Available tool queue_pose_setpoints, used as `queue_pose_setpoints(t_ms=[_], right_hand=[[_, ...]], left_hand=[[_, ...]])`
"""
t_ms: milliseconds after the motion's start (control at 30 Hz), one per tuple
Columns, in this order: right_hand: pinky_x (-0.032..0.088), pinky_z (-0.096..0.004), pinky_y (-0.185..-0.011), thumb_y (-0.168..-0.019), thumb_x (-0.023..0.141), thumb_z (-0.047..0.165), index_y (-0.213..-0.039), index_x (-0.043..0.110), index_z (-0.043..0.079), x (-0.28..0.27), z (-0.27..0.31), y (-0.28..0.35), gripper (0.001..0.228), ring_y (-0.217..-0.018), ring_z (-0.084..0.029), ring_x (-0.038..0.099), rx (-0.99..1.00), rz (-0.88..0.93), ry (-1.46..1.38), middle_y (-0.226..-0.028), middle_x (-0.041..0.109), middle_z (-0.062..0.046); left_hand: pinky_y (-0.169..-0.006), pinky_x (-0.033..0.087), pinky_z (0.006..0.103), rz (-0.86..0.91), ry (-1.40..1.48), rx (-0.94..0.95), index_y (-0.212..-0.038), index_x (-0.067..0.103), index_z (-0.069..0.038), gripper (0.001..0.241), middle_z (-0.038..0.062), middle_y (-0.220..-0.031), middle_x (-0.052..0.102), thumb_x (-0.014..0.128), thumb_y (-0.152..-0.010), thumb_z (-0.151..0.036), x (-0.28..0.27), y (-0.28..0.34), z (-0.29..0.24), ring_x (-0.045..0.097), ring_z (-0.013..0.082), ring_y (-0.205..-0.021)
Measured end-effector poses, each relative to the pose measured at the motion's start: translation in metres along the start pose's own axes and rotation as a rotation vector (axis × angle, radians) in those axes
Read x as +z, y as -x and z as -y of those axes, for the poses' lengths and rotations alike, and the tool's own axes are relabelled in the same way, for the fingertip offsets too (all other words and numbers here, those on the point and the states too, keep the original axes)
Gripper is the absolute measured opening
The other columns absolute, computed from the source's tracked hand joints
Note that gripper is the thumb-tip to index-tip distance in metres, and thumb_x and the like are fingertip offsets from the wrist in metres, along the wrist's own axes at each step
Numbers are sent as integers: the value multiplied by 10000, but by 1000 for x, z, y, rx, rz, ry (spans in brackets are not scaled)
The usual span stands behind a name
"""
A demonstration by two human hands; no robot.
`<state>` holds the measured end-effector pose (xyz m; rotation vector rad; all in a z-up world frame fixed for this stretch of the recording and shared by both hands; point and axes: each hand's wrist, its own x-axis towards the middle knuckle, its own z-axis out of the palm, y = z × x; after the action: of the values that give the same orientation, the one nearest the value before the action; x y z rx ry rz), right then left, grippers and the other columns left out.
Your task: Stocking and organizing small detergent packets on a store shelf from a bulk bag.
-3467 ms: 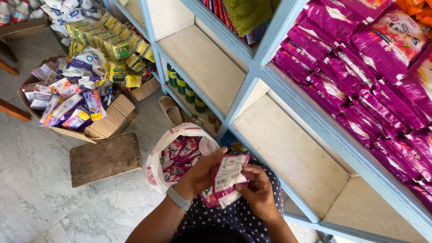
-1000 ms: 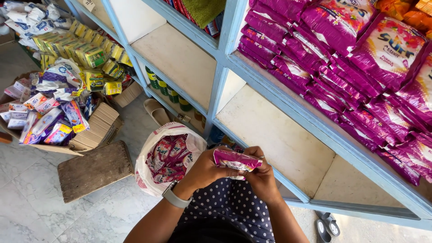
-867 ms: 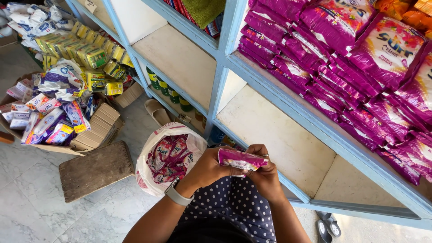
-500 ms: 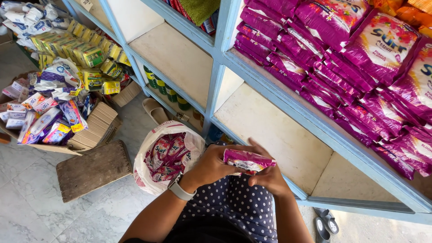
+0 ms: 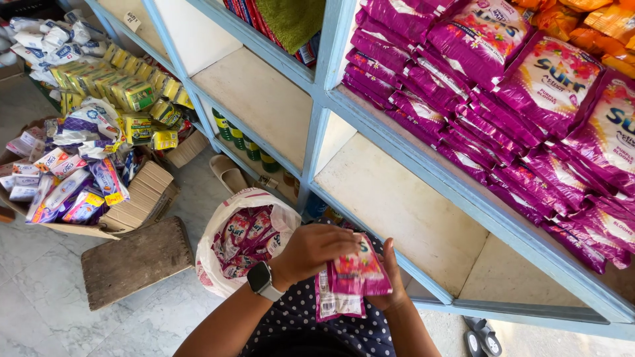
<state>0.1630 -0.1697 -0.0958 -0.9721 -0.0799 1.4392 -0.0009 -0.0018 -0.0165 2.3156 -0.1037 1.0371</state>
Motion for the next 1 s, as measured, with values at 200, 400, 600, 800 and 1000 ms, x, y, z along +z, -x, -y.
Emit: queue_pose_setpoints(t_ms=[200, 400, 600, 800, 1000], right_hand=[[649, -389, -758, -908, 582, 490, -1283, 562, -26, 11, 11, 8, 638, -893, -259, 768, 82, 52, 66, -1009, 718, -188], [627, -379, -795, -969, 613, 226, -1306, 536, -41, 24, 18, 14, 437, -916, -215, 740, -49, 58, 105, -1079, 717, -171], [580, -388, -915, -969, 617, 77, -1288, 595, -32, 29, 22, 17, 337, -1026, -202, 698, -340, 52, 304, -1144, 728, -152], [563, -366, -960, -974, 595, -18, -1285, 614, -11, 27, 22, 13, 311, -1079, -180, 674, -565, 167, 388, -1187, 716, -98], [592, -405, -759, -1022, 523, 120, -1379, 501, 47, 32, -6, 3, 365, -905, -246, 677, -217, -203, 118, -1129, 677, -184]], left_hand=[[-969, 597, 361, 85, -305, 273, -1146, 672, -141, 231, 47, -1231, 715, 779, -944, -177, -4, 8, -14, 699, 233, -1185], [-1087, 513, 406, 87, -284, 53, -1188, 676, -172, 358, 58, -1317, 645, 741, -847, -83, -7, 10, -24, 604, 295, -1290], [-1082, 525, 367, -210, 973, -770, -1483, 430, -96, 603, 109, -1357, 595, 672, -931, -98, 8, 26, -13, 618, 214, -1238], [-1067, 508, 341, -98, 960, -745, -1505, 434, 2, 663, 163, -1356, 622, 744, -937, -142, 16, 22, -24, 619, 235, -1249], [-1024, 524, 345, -72, 756, -928, -1589, 163, -112, 940, 130, -1460, 494, 759, -864, -57, 65, 53, -7, 581, 233, -1277]])
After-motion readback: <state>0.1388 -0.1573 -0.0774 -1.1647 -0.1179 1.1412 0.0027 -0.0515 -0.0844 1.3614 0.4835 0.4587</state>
